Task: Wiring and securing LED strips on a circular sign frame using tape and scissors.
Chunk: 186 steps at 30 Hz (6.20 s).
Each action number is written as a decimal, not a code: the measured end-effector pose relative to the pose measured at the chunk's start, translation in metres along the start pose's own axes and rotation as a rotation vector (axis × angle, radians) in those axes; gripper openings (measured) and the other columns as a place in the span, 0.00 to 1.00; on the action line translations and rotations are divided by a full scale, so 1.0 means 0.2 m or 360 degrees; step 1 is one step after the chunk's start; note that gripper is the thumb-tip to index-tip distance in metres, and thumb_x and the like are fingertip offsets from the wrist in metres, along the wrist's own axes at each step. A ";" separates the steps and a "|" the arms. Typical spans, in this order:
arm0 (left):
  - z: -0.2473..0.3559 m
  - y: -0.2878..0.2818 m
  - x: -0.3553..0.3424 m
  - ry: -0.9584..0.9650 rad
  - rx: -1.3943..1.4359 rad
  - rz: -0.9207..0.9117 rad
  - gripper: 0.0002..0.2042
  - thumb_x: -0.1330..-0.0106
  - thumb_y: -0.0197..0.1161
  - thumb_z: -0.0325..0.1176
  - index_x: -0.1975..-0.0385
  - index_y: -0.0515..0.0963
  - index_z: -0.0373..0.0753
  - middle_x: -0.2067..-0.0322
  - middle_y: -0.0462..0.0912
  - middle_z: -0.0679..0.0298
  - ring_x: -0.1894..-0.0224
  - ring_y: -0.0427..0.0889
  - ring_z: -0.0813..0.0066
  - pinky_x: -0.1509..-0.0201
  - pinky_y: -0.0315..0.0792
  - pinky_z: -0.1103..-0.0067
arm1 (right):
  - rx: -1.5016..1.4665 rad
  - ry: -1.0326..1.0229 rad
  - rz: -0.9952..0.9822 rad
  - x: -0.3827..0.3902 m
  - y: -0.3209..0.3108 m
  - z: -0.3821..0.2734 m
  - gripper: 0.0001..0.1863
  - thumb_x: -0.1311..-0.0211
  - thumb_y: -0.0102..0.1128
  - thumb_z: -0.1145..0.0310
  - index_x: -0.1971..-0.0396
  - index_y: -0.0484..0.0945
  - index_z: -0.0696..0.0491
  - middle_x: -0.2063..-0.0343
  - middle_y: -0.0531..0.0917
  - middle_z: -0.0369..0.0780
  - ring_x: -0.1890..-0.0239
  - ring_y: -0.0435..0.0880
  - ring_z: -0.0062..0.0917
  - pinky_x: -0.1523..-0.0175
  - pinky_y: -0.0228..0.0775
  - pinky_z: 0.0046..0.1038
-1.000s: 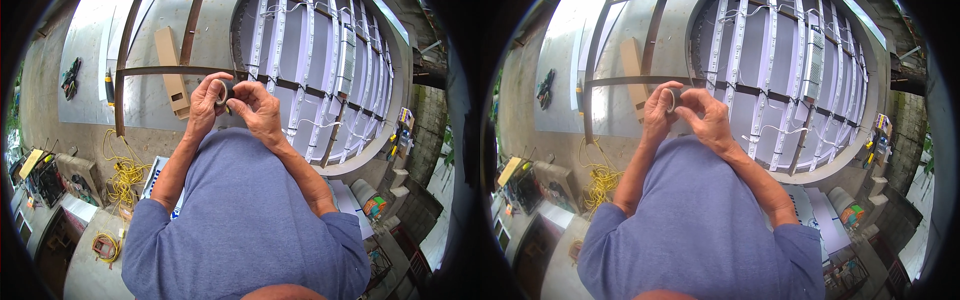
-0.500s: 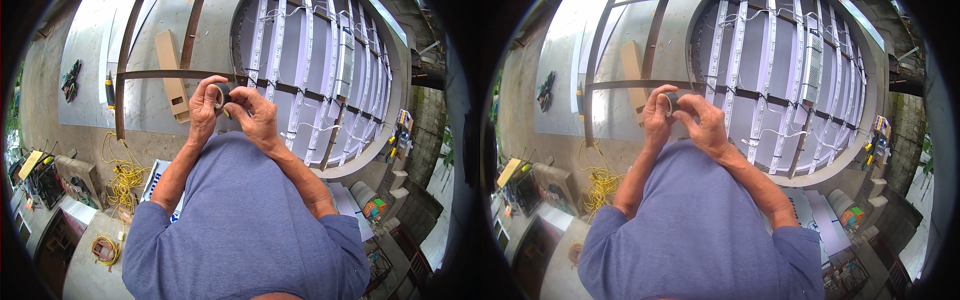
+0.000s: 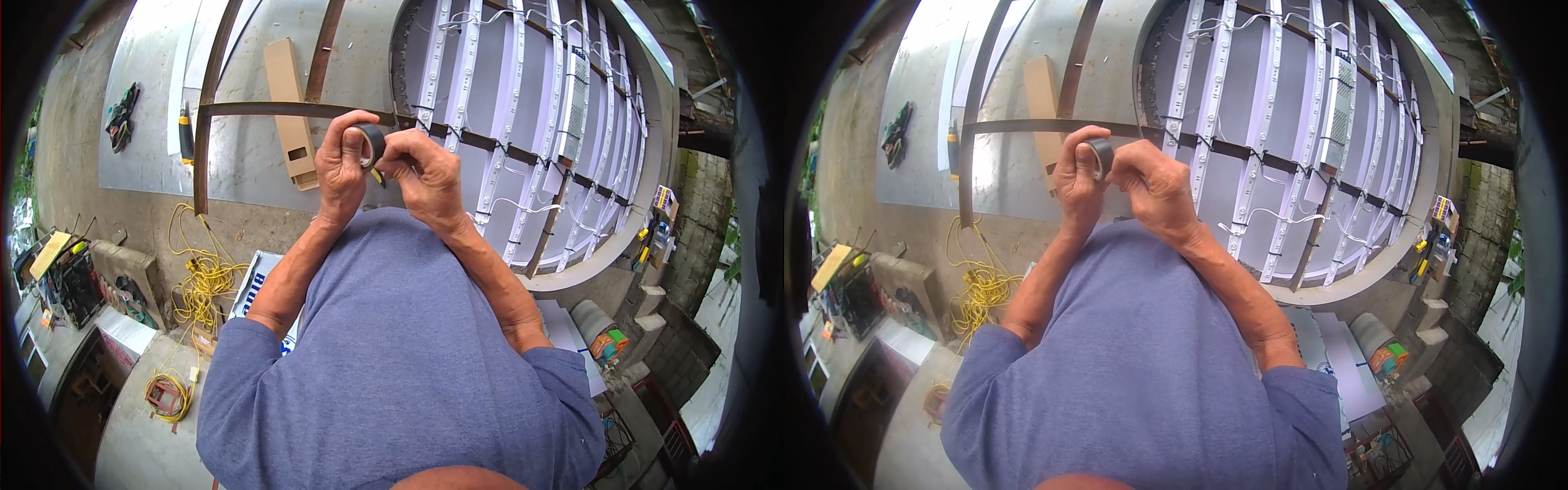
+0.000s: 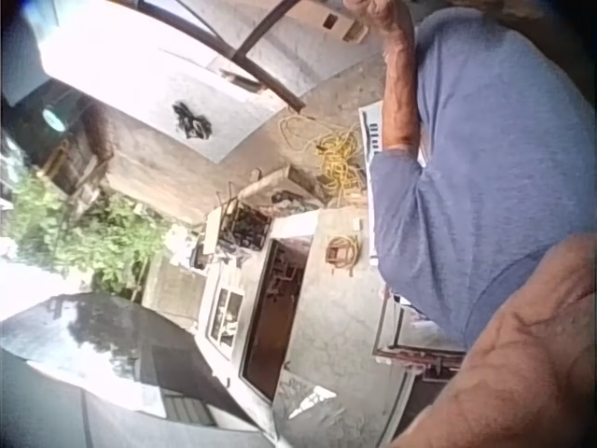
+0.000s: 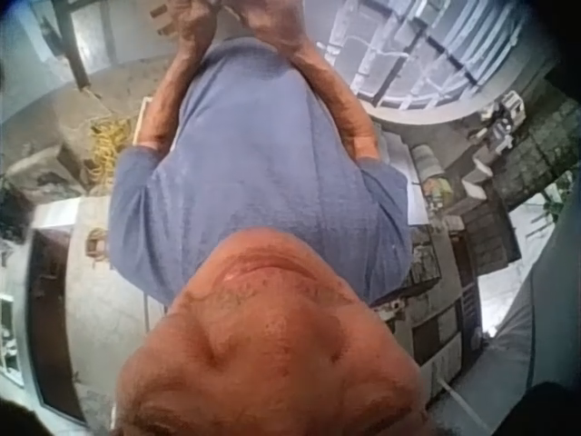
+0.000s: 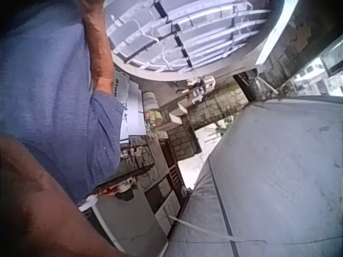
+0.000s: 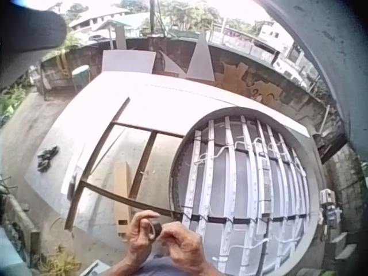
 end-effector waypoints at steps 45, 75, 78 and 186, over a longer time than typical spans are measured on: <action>0.12 -0.03 -0.01 0.0224 -0.0211 0.0117 0.10 0.21 0.50 0.36 0.52 0.77 0.41 0.80 0.68 0.74 0.78 0.65 0.89 0.76 0.61 0.86 | -0.0250 0.0096 0.0179 0.04 0.02 0.00 0.10 0.41 0.67 0.81 0.60 0.80 0.60 0.62 0.86 0.41 0.61 0.89 0.24 0.56 0.84 0.23; 0.13 -0.16 0.14 0.0220 -0.0212 -0.0031 0.11 0.22 0.52 0.38 0.52 0.78 0.41 0.80 0.69 0.74 0.80 0.65 0.90 0.79 0.60 0.86 | 0.0602 -0.0425 0.0033 0.11 0.10 -0.24 0.08 0.44 0.67 0.81 0.64 0.81 0.59 0.72 0.84 0.43 0.73 0.85 0.29 0.70 0.77 0.27; 0.13 -0.16 0.13 0.0229 -0.0231 -0.0034 0.10 0.22 0.53 0.36 0.53 0.79 0.41 0.81 0.69 0.74 0.80 0.65 0.90 0.78 0.60 0.86 | 0.0768 -0.0592 0.0016 0.10 0.12 -0.28 0.08 0.47 0.66 0.82 0.68 0.78 0.58 0.76 0.80 0.41 0.76 0.82 0.31 0.73 0.74 0.30; 0.02 0.50 0.67 -0.0896 0.0041 -0.0935 0.19 0.40 0.74 0.32 0.52 0.81 0.29 0.55 0.81 0.60 0.52 0.81 0.75 0.47 0.76 0.78 | -0.0103 0.0664 -0.0281 0.37 -0.69 -0.06 0.08 0.42 0.71 0.68 0.69 0.83 0.56 0.73 0.82 0.33 0.70 0.76 0.14 0.63 0.67 0.20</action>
Point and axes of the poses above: each hand's wrist, its own x-axis away from the middle knuckle, its own y-axis out of the palm, z = x × y, the point moved 9 cm from there along -x, towards the middle knuckle
